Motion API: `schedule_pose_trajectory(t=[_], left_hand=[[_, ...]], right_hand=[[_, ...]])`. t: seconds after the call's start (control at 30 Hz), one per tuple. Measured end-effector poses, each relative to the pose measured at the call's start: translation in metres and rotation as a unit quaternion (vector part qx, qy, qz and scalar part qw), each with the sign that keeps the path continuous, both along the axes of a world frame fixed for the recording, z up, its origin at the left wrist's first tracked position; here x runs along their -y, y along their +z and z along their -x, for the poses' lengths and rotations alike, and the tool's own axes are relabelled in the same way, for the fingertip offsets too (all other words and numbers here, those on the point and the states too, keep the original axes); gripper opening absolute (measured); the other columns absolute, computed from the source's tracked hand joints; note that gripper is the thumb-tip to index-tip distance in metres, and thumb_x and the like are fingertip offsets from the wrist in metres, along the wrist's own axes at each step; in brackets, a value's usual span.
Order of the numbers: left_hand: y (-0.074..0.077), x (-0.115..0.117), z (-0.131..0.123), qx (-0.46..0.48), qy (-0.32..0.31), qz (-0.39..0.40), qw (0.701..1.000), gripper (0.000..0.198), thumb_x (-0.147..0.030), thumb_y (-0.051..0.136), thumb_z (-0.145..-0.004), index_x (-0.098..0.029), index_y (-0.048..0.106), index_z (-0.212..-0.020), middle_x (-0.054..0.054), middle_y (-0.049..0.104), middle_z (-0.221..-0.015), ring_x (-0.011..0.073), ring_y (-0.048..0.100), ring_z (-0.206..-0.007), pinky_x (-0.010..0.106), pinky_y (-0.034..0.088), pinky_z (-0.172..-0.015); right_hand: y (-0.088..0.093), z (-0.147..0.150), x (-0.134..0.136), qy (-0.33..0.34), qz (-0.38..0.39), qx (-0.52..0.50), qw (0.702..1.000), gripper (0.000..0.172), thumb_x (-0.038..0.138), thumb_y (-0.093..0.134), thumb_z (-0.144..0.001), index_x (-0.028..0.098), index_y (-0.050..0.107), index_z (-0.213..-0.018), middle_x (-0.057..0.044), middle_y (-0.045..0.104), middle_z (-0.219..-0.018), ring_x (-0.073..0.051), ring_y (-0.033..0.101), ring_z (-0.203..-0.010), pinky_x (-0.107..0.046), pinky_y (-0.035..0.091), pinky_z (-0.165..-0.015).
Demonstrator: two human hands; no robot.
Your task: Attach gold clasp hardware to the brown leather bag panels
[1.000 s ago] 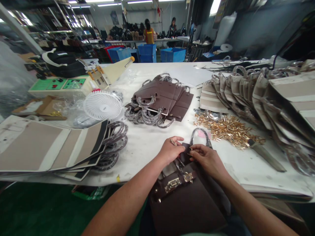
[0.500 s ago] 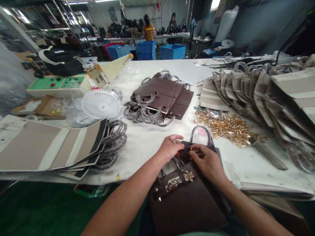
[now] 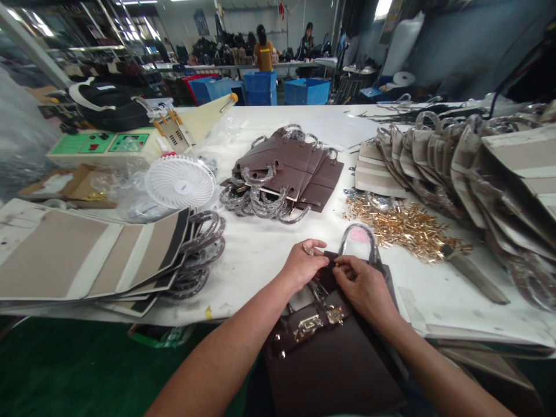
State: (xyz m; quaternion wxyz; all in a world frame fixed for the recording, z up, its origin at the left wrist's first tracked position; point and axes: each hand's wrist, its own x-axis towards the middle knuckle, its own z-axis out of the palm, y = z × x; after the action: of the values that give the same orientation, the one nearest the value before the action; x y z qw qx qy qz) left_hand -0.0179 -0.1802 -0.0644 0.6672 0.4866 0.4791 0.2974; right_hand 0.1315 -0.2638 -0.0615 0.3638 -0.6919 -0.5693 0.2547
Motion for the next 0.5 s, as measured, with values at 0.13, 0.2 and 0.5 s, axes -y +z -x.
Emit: schedule_pose_trajectory(t=[0.13, 0.2, 0.5], left_hand=[[0.0009, 0.0024, -0.0011, -0.004, 0.008, -0.015, 1.000, 0.038, -0.007, 0.072, -0.070, -0.016, 0.072, -0.107, -0.002, 0.066, -0.078, 0.0086, 0.056, -0.055, 0.020, 0.044, -0.050], [0.0018, 0.0036, -0.0017, -0.006, 0.010, -0.025, 1.000, 0.039, -0.006, 0.071, -0.069, -0.016, 0.073, -0.106, -0.003, 0.065, -0.077, 0.0082, 0.055, -0.055, 0.020, 0.043, -0.050], [-0.0007, 0.0053, -0.0035, -0.011, 0.004, -0.039, 0.999, 0.042, -0.002, 0.067, -0.067, -0.016, 0.074, -0.105, -0.004, 0.065, -0.074, 0.0078, 0.053, -0.053, 0.021, 0.041, -0.051]], right_hand=[[0.0004, -0.0007, 0.0013, 0.002, 0.003, -0.010, 1.000, 0.023, 0.038, 0.060, -0.089, 0.022, 0.071, -0.100, -0.001, 0.072, -0.078, -0.019, 0.066, -0.068, -0.030, 0.051, -0.067], [0.0002, -0.0009, 0.0006, 0.008, 0.014, -0.014, 1.000, 0.022, 0.038, 0.060, -0.088, 0.022, 0.072, -0.099, -0.001, 0.071, -0.077, -0.019, 0.064, -0.066, -0.030, 0.050, -0.065], [0.0042, -0.0021, -0.0022, 0.016, 0.057, -0.027, 0.998, 0.020, 0.036, 0.060, -0.086, 0.023, 0.073, -0.093, 0.002, 0.068, -0.069, -0.018, 0.062, -0.063, -0.028, 0.045, -0.060]])
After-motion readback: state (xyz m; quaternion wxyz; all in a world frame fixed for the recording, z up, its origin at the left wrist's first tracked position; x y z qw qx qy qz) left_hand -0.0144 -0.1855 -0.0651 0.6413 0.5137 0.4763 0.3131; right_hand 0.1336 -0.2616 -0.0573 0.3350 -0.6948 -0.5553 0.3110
